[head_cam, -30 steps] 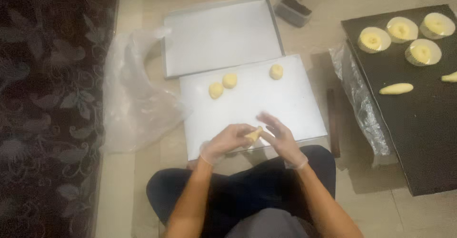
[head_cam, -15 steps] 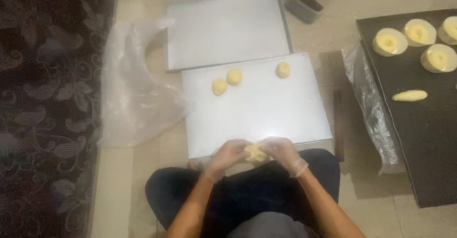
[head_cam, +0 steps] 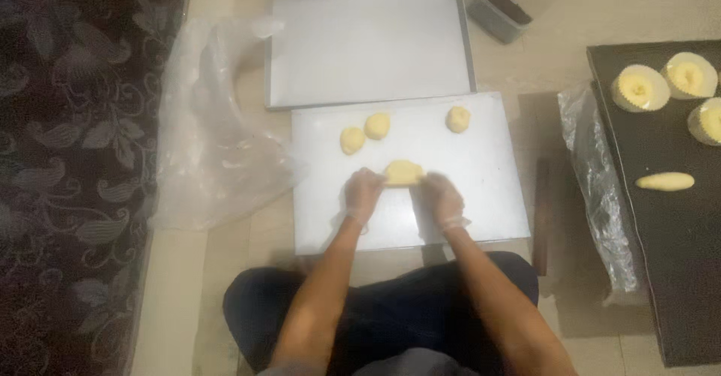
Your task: The person shaped dough into round and elongated pieces by hand on a white board, placing them into paper liners and onto trays.
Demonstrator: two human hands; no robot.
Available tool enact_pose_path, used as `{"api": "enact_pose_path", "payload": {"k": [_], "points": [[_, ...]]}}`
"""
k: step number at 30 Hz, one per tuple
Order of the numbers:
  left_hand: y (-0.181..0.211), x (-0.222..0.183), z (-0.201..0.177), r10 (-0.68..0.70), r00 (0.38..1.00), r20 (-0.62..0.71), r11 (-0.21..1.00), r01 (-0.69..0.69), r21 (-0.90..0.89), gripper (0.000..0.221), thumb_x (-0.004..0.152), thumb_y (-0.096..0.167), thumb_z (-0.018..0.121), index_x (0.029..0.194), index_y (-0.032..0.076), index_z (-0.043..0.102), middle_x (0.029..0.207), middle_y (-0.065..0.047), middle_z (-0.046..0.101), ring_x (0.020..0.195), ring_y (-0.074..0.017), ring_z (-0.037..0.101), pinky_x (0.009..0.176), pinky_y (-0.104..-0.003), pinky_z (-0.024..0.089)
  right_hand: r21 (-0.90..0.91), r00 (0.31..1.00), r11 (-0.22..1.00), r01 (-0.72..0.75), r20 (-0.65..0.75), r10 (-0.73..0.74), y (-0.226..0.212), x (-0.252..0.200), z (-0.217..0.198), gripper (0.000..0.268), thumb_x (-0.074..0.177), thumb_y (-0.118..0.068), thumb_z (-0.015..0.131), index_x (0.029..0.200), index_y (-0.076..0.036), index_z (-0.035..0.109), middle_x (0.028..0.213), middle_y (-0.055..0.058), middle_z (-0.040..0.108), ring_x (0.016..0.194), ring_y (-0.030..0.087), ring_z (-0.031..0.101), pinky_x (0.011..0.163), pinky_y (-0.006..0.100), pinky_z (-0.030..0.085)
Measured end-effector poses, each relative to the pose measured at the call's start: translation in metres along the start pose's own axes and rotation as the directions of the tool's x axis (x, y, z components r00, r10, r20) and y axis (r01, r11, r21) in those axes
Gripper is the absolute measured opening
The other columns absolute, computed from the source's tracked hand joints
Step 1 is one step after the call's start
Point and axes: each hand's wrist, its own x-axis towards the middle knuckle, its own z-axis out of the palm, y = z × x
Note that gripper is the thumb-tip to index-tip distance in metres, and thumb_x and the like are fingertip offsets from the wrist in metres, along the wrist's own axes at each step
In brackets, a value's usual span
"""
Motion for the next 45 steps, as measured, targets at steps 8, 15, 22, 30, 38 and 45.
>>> {"api": "enact_pose_path", "payload": {"k": [8, 15, 22, 30, 38, 45], "points": [[0.042, -0.087, -0.039, -0.197, 0.835, 0.515, 0.789, -0.177, 0.589, 0.051, 0.115, 0.031, 0.033, 0.166, 0.024, 0.030, 0.176, -0.011, 0.019, 0.162, -0.0341, 0.017, 0.128, -0.062, 0.013, -0.553, 0.921, 0.741, 0.382, 0.159, -0.356, -0.080, -0.118, -0.059, 0.051, 0.102, -0.027, 0.054, 0.149, -0.009, 0.050, 0.153, 0.018, 0.048, 0.139, 0.036, 0.048, 0.098, 0.048, 0.055], [0.041, -0.092, -0.037, -0.253, 0.806, 0.535, 0.716, -0.216, 0.664, 0.053, 0.116, 0.038, 0.026, 0.167, 0.026, 0.025, 0.172, -0.011, 0.028, 0.160, -0.0329, 0.020, 0.129, -0.060, 0.008, -0.587, 0.938, 0.735, 0.338, 0.275, -0.211, -0.036, -0.092, -0.007, 0.039, 0.098, -0.040, 0.064, 0.124, -0.012, 0.055, 0.106, 0.008, 0.059, 0.101, 0.031, 0.066, 0.077, 0.046, 0.060], [0.032, -0.080, 0.003, -0.248, 0.885, 0.395, 0.938, 0.116, 0.328, 0.030, 0.104, 0.025, 0.042, 0.120, 0.011, 0.064, 0.115, -0.012, 0.071, 0.116, -0.0287, 0.070, 0.106, -0.046, 0.046, -0.559, 0.929, 0.795, 0.235, 0.371, -0.014, -0.092, -0.128, -0.051, 0.021, 0.098, -0.030, 0.057, 0.108, -0.012, 0.062, 0.092, 0.006, 0.068, 0.092, 0.028, 0.072, 0.073, 0.047, 0.059], [0.133, -0.096, -0.087, -0.306, 0.762, 0.570, 0.892, 0.439, -0.108, 0.071, 0.105, 0.054, 0.027, 0.158, 0.010, 0.041, 0.167, -0.010, 0.038, 0.158, -0.0242, 0.028, 0.132, -0.038, 0.011, -0.161, 0.937, 0.987, 0.003, 0.345, 0.053, -0.085, -0.108, -0.035, 0.050, 0.097, -0.036, 0.067, 0.136, -0.007, 0.055, 0.130, 0.018, 0.067, 0.127, 0.038, 0.065, 0.106, 0.059, 0.051], [0.054, -0.115, -0.038, -0.123, 0.804, 0.582, 0.991, 0.125, 0.037, 0.056, 0.109, 0.025, 0.026, 0.158, -0.001, 0.036, 0.161, -0.023, 0.039, 0.155, -0.0331, 0.030, 0.135, -0.045, 0.012, -0.342, 0.856, 0.917, 0.206, 0.517, 0.000, -0.122, -0.169, -0.054, 0.035, 0.101, -0.003, 0.046, 0.135, 0.005, 0.049, 0.124, 0.011, 0.053, 0.131, 0.019, 0.053, 0.114, 0.025, 0.042], [0.048, -0.108, -0.040, -0.143, 0.788, 0.599, 0.990, 0.124, 0.074, 0.051, 0.111, 0.031, 0.027, 0.155, 0.007, 0.039, 0.159, -0.018, 0.044, 0.154, -0.0270, 0.036, 0.130, -0.038, 0.023, -0.453, 0.655, 0.701, 0.551, 0.755, -0.027, -0.120, -0.126, -0.046, 0.035, 0.104, -0.013, 0.047, 0.137, -0.002, 0.052, 0.133, 0.013, 0.056, 0.134, 0.030, 0.053, 0.122, 0.038, 0.037]]}}
